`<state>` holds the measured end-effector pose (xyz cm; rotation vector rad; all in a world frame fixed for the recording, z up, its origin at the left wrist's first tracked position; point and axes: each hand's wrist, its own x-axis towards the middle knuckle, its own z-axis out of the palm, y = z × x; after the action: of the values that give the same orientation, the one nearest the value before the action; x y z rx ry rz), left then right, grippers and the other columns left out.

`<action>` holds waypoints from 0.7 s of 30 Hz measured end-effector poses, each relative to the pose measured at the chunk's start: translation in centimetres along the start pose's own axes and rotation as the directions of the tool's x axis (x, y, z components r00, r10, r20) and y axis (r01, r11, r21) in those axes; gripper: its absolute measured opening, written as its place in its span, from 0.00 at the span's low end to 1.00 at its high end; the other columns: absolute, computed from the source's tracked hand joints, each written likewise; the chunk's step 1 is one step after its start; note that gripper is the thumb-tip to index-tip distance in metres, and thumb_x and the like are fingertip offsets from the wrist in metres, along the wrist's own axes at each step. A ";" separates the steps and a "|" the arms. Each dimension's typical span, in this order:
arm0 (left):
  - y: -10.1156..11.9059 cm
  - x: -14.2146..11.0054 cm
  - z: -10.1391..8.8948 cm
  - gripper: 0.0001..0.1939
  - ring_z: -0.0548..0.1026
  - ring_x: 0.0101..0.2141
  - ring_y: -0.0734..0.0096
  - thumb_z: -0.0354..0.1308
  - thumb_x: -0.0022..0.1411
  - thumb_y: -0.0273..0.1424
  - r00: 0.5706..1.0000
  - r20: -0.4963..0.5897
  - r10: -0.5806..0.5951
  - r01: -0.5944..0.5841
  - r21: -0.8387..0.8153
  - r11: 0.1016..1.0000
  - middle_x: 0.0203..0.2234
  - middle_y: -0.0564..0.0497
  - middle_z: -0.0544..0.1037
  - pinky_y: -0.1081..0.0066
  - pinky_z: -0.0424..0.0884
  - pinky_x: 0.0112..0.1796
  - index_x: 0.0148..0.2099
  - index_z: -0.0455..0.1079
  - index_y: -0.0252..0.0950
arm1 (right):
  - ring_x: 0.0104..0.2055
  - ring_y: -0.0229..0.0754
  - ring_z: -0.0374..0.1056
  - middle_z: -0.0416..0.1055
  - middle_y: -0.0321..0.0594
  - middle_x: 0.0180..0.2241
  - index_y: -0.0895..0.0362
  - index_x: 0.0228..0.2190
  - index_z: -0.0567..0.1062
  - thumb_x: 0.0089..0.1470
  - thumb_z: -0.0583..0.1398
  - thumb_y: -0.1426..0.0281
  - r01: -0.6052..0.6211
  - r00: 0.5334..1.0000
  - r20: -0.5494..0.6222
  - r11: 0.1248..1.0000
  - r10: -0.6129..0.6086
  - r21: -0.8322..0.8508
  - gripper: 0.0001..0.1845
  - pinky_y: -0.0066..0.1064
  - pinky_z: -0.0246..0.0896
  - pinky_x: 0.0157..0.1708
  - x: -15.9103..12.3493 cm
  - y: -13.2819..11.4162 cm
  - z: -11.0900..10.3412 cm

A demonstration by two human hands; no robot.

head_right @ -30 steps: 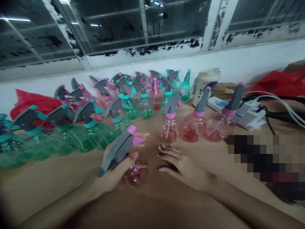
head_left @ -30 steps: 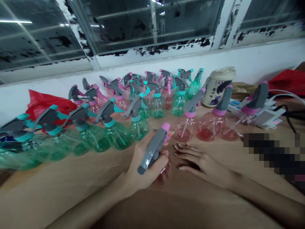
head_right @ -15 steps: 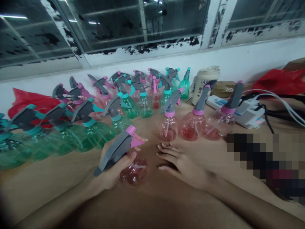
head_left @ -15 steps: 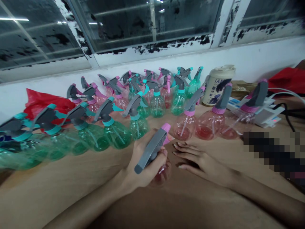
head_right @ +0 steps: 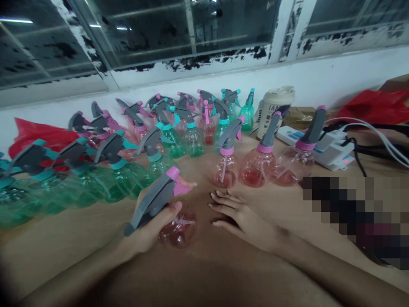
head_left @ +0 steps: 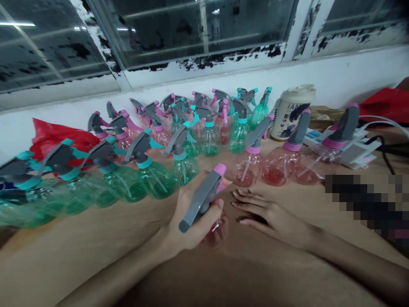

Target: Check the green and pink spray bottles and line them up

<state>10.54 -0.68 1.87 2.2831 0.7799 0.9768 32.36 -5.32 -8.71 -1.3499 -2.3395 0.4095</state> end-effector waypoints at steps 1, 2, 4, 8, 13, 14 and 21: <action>0.0 0.0 0.0 0.08 0.68 0.24 0.71 0.49 0.54 0.26 1.000 -0.009 0.002 -0.002 0.004 1.000 0.27 0.54 0.68 0.69 0.70 0.29 0.37 0.64 0.41 | 0.62 0.43 0.49 0.58 0.38 0.59 0.53 0.53 0.66 0.58 0.52 0.58 -0.001 1.000 0.001 1.000 0.001 -0.001 0.23 0.43 0.47 0.60 0.0 0.0 0.0; 0.0 -0.1 0.1 0.08 0.67 0.25 0.71 0.49 0.54 0.25 1.000 -0.021 0.005 -0.005 0.010 1.000 0.27 0.54 0.67 0.69 0.70 0.29 0.36 0.64 0.41 | 0.62 0.43 0.49 0.58 0.38 0.59 0.53 0.53 0.66 0.58 0.52 0.58 0.000 1.000 0.000 1.000 0.000 -0.001 0.23 0.44 0.47 0.60 0.0 0.0 0.0; -0.1 -0.2 0.3 0.07 0.66 0.23 0.72 0.49 0.54 0.25 0.999 -0.051 0.007 -0.006 0.024 1.000 0.25 0.55 0.65 0.70 0.69 0.27 0.35 0.63 0.41 | 0.62 0.44 0.50 0.58 0.38 0.59 0.52 0.53 0.66 0.58 0.53 0.59 0.006 1.000 -0.006 1.000 -0.006 0.005 0.23 0.44 0.48 0.60 0.0 0.0 0.0; -0.4 -0.7 0.8 0.06 0.63 0.21 0.75 0.50 0.53 0.24 0.993 -0.112 -0.026 0.031 0.047 0.998 0.21 0.58 0.62 0.72 0.66 0.24 0.34 0.61 0.39 | 0.62 0.44 0.51 0.59 0.38 0.58 0.50 0.54 0.64 0.57 0.54 0.59 0.019 0.999 -0.029 0.999 -0.018 0.027 0.24 0.46 0.49 0.59 0.0 0.1 0.1; -0.7 -0.8 1.2 0.14 0.65 0.22 0.74 0.53 0.52 0.23 0.988 -0.134 -0.071 0.076 0.033 0.997 0.23 0.58 0.65 0.72 0.68 0.26 0.42 0.63 0.39 | 0.62 0.44 0.51 0.59 0.38 0.58 0.50 0.53 0.66 0.58 0.54 0.59 0.006 0.999 -0.034 1.000 -0.005 0.026 0.22 0.46 0.49 0.60 -0.1 0.0 0.0; -0.8 -0.8 1.2 0.15 0.65 0.22 0.74 0.53 0.52 0.22 0.988 -0.132 -0.085 0.089 0.027 0.996 0.23 0.58 0.65 0.71 0.67 0.26 0.43 0.63 0.40 | 0.62 0.44 0.51 0.59 0.38 0.58 0.50 0.53 0.66 0.58 0.54 0.59 0.009 0.999 -0.033 1.000 -0.008 0.030 0.22 0.46 0.49 0.59 -0.1 0.0 0.0; -0.8 -0.7 0.9 0.18 0.68 0.24 0.73 0.53 0.52 0.23 0.993 -0.077 -0.094 0.091 -0.033 0.995 0.29 0.54 0.72 0.71 0.69 0.29 0.47 0.63 0.39 | 0.62 0.44 0.50 0.59 0.37 0.58 0.50 0.54 0.65 0.58 0.54 0.60 0.014 1.000 -0.026 1.000 -0.013 0.025 0.23 0.46 0.49 0.60 -0.2 0.2 0.1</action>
<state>10.65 -0.85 0.49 2.1739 0.8902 1.0342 32.54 -5.42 -8.86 -1.3193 -2.3141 0.4138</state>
